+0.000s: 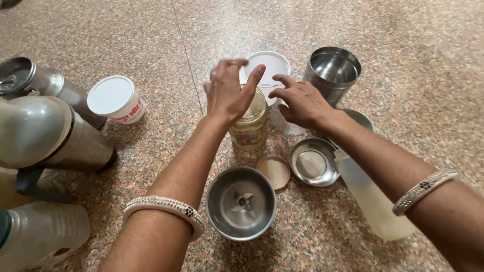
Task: The person sits on the floor and handles several household containers. They open a plastic jar, remove its lid, and place the lid aside. They then pick up a metal blender jar, remove its lid, and set it down. The person continues to open and close various containers, including plastic and metal jars, and arranges them on the floor.
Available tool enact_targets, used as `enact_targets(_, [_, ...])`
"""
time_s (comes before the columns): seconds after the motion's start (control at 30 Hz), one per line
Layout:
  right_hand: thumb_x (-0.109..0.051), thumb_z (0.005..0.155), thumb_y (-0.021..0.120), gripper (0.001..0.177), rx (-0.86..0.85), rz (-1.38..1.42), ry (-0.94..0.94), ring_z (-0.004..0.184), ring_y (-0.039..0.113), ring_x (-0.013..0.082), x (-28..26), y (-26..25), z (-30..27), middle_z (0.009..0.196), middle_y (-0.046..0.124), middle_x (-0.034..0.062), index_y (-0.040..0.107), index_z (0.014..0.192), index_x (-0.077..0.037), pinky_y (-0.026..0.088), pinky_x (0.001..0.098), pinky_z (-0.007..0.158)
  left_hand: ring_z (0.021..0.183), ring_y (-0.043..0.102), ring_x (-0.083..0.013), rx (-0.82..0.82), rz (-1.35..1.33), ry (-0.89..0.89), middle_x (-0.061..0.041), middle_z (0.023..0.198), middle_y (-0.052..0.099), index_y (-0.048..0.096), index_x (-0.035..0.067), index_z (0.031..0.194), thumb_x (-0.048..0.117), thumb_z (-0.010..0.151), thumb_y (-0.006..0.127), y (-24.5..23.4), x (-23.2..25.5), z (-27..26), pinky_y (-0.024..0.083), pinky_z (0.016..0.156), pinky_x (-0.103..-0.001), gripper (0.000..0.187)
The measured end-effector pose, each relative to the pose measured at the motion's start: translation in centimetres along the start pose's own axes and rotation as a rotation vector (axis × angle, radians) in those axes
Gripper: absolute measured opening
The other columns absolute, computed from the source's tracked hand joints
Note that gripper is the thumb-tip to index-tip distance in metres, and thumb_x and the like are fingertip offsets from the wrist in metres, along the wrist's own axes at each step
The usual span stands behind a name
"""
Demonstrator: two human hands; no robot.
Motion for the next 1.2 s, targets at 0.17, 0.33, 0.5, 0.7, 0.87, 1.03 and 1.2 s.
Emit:
enact_targets(0.17, [-0.014, 0.09, 0.067, 0.028, 0.004, -0.055, -0.092, 0.103, 0.068, 0.0295, 0.6, -2.4, -2.6, 0.148, 0.056, 0.0107, 0.073, 0.117, -0.015, 0.054, 0.0431, 0.096, 0.124, 0.055, -0.0314, 0.245, 0.169, 0.252, -0.015, 0.123, 0.063, 0.073, 0.007, 0.11, 0.033, 0.085, 0.075, -1.9, 5.2, -2.2, 0.04, 0.103, -0.052, 0.036])
enact_targets(0.33, [-0.02, 0.092, 0.066, 0.034, -0.12, -0.305, -0.067, 0.106, 0.066, 0.0238, 2.4, -4.0, -7.2, 0.136, 0.061, 0.0066, 0.069, 0.126, -0.021, 0.053, 0.0422, 0.089, 0.121, 0.058, -0.0309, 0.14, 0.153, 0.443, -0.015, 0.119, 0.066, 0.073, 0.005, 0.107, 0.011, 0.081, 0.072, -0.6, 10.1, -7.3, 0.044, 0.101, -0.049, 0.026])
enact_targets(0.5, [-0.04, 0.088, 0.069, 0.059, -0.269, -0.347, 0.191, 0.113, 0.066, 0.0273, 4.4, -5.5, -14.8, 0.129, 0.063, 0.0088, 0.053, 0.142, -0.022, 0.054, 0.0444, 0.094, 0.121, 0.058, -0.0345, 0.065, 0.149, 0.617, -0.018, 0.114, 0.065, 0.072, 0.003, 0.103, 0.004, 0.075, 0.065, 0.6, 13.4, -12.8, 0.045, 0.098, -0.052, 0.029])
enact_targets(0.7, [-0.064, 0.082, 0.071, 0.105, -0.42, -0.233, 0.561, 0.112, 0.068, 0.0359, 6.9, -3.0, -21.5, 0.129, 0.064, 0.0206, 0.019, 0.161, -0.019, 0.06, 0.0484, 0.089, 0.117, 0.057, -0.0343, -0.215, 0.1, 0.465, -0.015, 0.115, 0.063, 0.07, 0.006, 0.117, 0.008, 0.077, 0.064, 4.3, 13.7, -15.8, 0.042, 0.095, -0.055, 0.04])
enact_targets(0.87, [-0.061, 0.07, 0.081, 0.129, -0.267, 0.193, 0.564, 0.103, 0.072, 0.0432, 6.7, 0.8, -23.8, 0.124, 0.064, 0.0291, 0.005, 0.16, -0.009, 0.059, 0.0503, 0.09, 0.122, 0.053, -0.0316, -0.609, 0.263, 0.291, -0.015, 0.127, 0.055, 0.057, 0.007, 0.133, 0.024, 0.078, 0.075, 8.7, 14.0, -17.7, 0.042, 0.102, -0.053, 0.06])
enact_targets(1.03, [-0.065, 0.071, 0.075, 0.12, -0.341, 0.075, 0.719, 0.103, 0.075, 0.0432, 6.8, 1.6, -24.8, 0.12, 0.067, 0.0265, 0.016, 0.157, -0.007, 0.067, 0.0519, 0.084, 0.132, 0.047, -0.0361, -0.647, 0.244, 0.233, -0.018, 0.137, 0.05, 0.046, 0.007, 0.144, 0.03, 0.08, 0.079, 9.2, 14.5, -19.0, 0.041, 0.107, -0.057, 0.075])
enact_targets(1.2, [-0.059, 0.076, 0.077, 0.112, -0.041, 0.313, 0.674, 0.103, 0.072, 0.0452, 6.3, -2.7, -21.1, 0.125, 0.06, 0.0312, 0.019, 0.154, -0.003, 0.064, 0.0545, 0.083, 0.128, 0.052, -0.0363, -0.673, 0.158, 0.033, -0.024, 0.143, 0.042, 0.019, 0.002, 0.158, 0.017, 0.079, 0.078, 9.0, 13.8, -16.8, 0.045, 0.108, -0.053, 0.1])
Point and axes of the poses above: each hand's wrist, its own z-axis towards the middle knuckle, its own y-axis out of the palm, x = y × z, the point moved 7 cm from there along z, towards the middle knuckle
